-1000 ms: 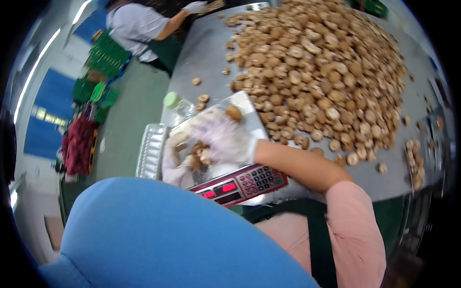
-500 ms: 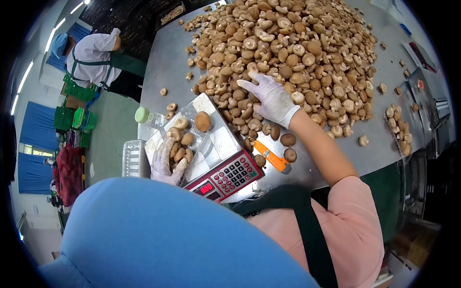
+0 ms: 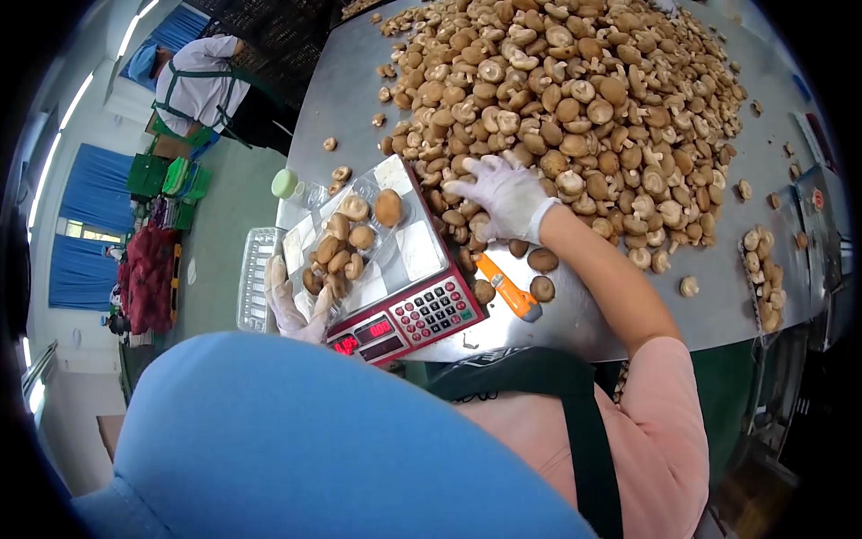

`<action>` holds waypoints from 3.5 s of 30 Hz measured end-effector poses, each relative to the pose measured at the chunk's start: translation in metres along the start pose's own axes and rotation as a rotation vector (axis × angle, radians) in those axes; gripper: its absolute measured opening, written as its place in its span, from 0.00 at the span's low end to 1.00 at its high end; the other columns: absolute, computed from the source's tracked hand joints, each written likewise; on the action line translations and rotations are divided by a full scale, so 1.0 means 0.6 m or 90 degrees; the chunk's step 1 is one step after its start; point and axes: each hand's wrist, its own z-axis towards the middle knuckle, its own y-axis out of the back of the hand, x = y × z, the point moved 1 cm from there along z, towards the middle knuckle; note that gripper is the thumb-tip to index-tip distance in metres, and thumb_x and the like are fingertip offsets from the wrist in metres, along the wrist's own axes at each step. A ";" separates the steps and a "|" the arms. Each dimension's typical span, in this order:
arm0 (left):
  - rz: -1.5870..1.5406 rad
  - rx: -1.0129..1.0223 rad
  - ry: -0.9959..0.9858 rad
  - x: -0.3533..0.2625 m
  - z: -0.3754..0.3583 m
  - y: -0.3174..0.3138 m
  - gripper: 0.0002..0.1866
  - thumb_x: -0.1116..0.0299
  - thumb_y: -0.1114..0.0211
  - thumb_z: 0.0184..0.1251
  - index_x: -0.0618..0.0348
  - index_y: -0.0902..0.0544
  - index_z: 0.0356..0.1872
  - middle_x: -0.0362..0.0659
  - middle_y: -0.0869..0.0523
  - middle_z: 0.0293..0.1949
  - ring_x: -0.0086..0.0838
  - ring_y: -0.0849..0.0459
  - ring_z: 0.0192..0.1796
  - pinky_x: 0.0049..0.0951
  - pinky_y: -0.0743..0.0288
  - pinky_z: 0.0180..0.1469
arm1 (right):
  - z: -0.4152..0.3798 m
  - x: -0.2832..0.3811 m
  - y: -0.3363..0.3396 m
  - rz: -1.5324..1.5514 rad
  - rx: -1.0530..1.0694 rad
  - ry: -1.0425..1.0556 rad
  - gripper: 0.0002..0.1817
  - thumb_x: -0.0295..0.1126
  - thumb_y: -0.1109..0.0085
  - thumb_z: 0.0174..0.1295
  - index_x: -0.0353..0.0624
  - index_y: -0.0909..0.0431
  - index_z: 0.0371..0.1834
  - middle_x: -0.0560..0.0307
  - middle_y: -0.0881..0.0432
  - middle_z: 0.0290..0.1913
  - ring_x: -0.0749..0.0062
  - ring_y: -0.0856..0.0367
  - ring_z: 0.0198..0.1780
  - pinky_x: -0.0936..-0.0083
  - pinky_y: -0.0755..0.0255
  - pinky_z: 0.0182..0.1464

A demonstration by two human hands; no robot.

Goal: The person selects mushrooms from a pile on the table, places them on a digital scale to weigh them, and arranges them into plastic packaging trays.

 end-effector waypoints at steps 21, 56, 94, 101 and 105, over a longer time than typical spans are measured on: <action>-0.226 -0.001 0.055 -0.003 -0.039 -0.018 0.43 0.77 0.27 0.62 0.61 0.38 0.79 0.48 0.46 0.80 0.38 0.38 0.78 0.42 0.42 0.79 | 0.012 0.020 -0.011 -0.050 0.064 0.039 0.28 0.45 0.28 0.51 0.60 0.19 0.59 0.55 0.21 0.54 0.56 0.24 0.62 0.58 0.25 0.55; -0.171 -0.011 -0.009 -0.051 -0.036 -0.005 0.41 0.79 0.30 0.64 0.59 0.37 0.78 0.50 0.44 0.79 0.40 0.33 0.76 0.39 0.31 0.75 | 0.035 -0.049 -0.012 0.260 -0.174 0.015 0.22 0.40 0.31 0.52 0.57 0.16 0.53 0.53 0.16 0.43 0.54 0.16 0.49 0.61 0.21 0.53; -0.236 -0.185 0.040 -0.012 -0.015 0.008 0.29 0.80 0.37 0.72 0.62 0.30 0.73 0.47 0.28 0.72 0.33 0.28 0.72 0.37 0.37 0.76 | 0.039 0.128 0.097 0.957 0.064 -0.227 0.16 0.40 0.45 0.74 0.45 0.20 0.58 0.64 0.15 0.39 0.84 0.19 0.44 0.86 0.25 0.45; -0.241 -0.238 0.101 0.027 -0.012 0.034 0.27 0.81 0.39 0.73 0.61 0.29 0.72 0.46 0.26 0.72 0.31 0.29 0.73 0.35 0.39 0.77 | 0.139 0.224 0.115 0.537 -0.180 0.196 0.15 0.33 0.40 0.69 0.41 0.21 0.56 0.51 0.17 0.48 0.65 0.15 0.49 0.70 0.20 0.52; -0.420 -0.216 0.118 -0.004 -0.007 0.032 0.33 0.82 0.36 0.69 0.67 0.34 0.75 0.49 0.25 0.70 0.32 0.27 0.71 0.34 0.33 0.74 | 0.173 0.313 0.103 0.365 -0.181 0.321 0.19 0.36 0.34 0.63 0.48 0.19 0.57 0.54 0.18 0.51 0.63 0.16 0.51 0.70 0.19 0.52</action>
